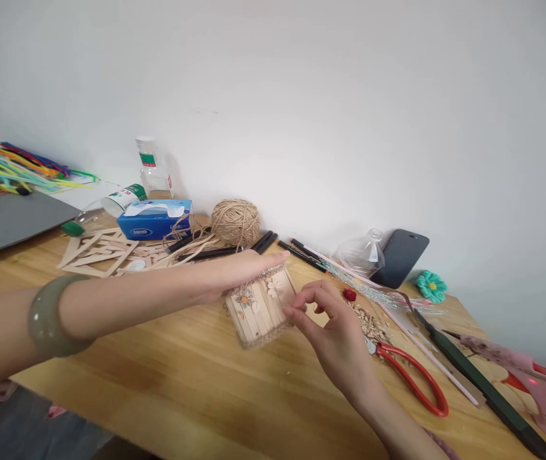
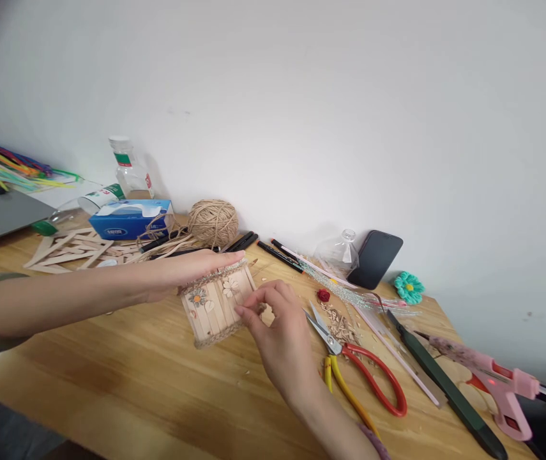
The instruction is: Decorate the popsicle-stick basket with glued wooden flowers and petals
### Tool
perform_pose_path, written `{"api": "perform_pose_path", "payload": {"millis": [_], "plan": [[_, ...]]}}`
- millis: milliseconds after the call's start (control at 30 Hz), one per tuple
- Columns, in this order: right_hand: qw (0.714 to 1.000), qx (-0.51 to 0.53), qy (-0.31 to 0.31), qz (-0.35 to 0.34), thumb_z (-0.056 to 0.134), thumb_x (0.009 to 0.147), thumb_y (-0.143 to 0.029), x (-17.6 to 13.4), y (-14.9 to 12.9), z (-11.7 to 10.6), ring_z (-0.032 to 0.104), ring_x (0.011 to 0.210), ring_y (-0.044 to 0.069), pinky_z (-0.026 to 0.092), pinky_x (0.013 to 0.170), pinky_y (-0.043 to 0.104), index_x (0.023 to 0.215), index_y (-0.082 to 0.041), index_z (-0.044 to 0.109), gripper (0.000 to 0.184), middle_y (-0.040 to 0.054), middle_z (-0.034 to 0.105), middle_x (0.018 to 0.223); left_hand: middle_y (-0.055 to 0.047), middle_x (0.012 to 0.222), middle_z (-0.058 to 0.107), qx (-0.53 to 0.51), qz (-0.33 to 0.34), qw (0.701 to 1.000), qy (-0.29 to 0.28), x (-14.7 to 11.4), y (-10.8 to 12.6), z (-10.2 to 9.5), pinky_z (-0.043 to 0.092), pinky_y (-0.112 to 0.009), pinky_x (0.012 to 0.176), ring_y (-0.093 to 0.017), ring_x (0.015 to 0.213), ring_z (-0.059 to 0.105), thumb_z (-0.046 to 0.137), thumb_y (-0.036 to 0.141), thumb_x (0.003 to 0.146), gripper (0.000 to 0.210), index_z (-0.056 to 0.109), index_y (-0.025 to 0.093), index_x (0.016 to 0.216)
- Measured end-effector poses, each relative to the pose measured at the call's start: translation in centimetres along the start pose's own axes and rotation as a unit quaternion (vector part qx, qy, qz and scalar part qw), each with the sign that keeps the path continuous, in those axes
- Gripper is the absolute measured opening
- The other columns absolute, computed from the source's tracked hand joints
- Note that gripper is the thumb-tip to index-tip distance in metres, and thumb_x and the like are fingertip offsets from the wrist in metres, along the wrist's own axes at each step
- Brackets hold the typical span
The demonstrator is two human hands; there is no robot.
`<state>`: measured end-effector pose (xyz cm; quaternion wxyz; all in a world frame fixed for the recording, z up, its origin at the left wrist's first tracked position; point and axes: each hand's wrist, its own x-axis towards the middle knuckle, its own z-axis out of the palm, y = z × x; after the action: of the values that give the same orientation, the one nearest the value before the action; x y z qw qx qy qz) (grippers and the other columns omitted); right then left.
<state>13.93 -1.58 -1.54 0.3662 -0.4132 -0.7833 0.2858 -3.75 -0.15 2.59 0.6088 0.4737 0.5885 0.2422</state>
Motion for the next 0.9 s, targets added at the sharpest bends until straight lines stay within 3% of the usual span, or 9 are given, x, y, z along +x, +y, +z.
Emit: {"api": "perform_pose_path", "payload": {"millis": [167,300,400,500,733,900], "plan": [[0.996,0.015,-0.015,0.091,0.054,0.080,-0.036,0.4,0.9,-1.3,0.051,0.059,0.014,0.040,0.053,0.026,0.071,-0.020,0.054,0.018,-0.0006,0.058,0.069,-0.009,0.073,0.070,0.029,0.004,1.000,0.011,0.2,-0.3,-0.5,0.042,-0.028,0.057,-0.021,0.063,0.062,0.050,0.074,0.064,0.063,0.068,0.014,0.070],[0.992,-0.031,-0.061,0.108,0.056,0.076,-0.032,0.3,2.7,-1.8,0.052,0.054,0.013,0.039,0.049,0.025,0.068,-0.019,0.054,0.015,-0.0011,0.058,0.062,-0.007,0.068,0.068,0.063,0.029,0.997,0.028,0.5,-0.5,-1.2,0.042,-0.029,0.057,-0.021,0.060,0.060,0.049,0.073,0.065,0.059,0.065,0.016,0.063],[0.984,-0.075,-0.117,0.107,0.056,0.072,-0.024,-0.1,3.9,-1.4,0.056,0.057,0.015,0.041,0.053,0.027,0.068,-0.019,0.061,0.008,-0.0004,0.062,0.062,-0.007,0.067,0.067,0.102,0.048,0.993,0.040,0.5,-0.5,-1.7,0.041,-0.029,0.057,-0.020,0.060,0.059,0.047,0.073,0.067,0.060,0.064,0.016,0.062],[0.976,-0.111,-0.159,0.098,0.053,0.070,-0.015,-0.5,4.7,-0.8,0.058,0.060,0.017,0.042,0.057,0.028,0.066,-0.020,0.064,0.013,0.0003,0.065,0.064,-0.008,0.068,0.067,0.131,0.051,0.989,0.046,0.6,-0.5,-2.1,0.040,-0.029,0.056,-0.020,0.060,0.058,0.044,0.074,0.068,0.062,0.065,0.016,0.064],[0.967,-0.153,-0.188,0.073,0.051,0.075,-0.013,-0.8,5.6,-0.4,0.062,0.070,0.019,0.046,0.064,0.029,0.074,-0.020,0.068,0.019,0.0031,0.070,0.076,-0.009,0.070,0.068,0.155,0.048,0.986,0.028,0.8,-0.4,-2.5,0.040,-0.029,0.056,-0.021,0.059,0.059,0.042,0.077,0.066,0.070,0.071,0.014,0.074],[0.965,-0.168,-0.194,0.053,0.049,0.080,-0.012,-1.0,5.9,-0.5,0.063,0.078,0.019,0.047,0.070,0.030,0.081,-0.020,0.070,0.022,0.0040,0.071,0.084,-0.008,0.068,0.068,0.125,0.039,0.991,0.032,0.5,-0.3,-2.5,0.042,-0.029,0.056,-0.021,0.061,0.060,0.046,0.075,0.065,0.066,0.070,0.014,0.071]]}}
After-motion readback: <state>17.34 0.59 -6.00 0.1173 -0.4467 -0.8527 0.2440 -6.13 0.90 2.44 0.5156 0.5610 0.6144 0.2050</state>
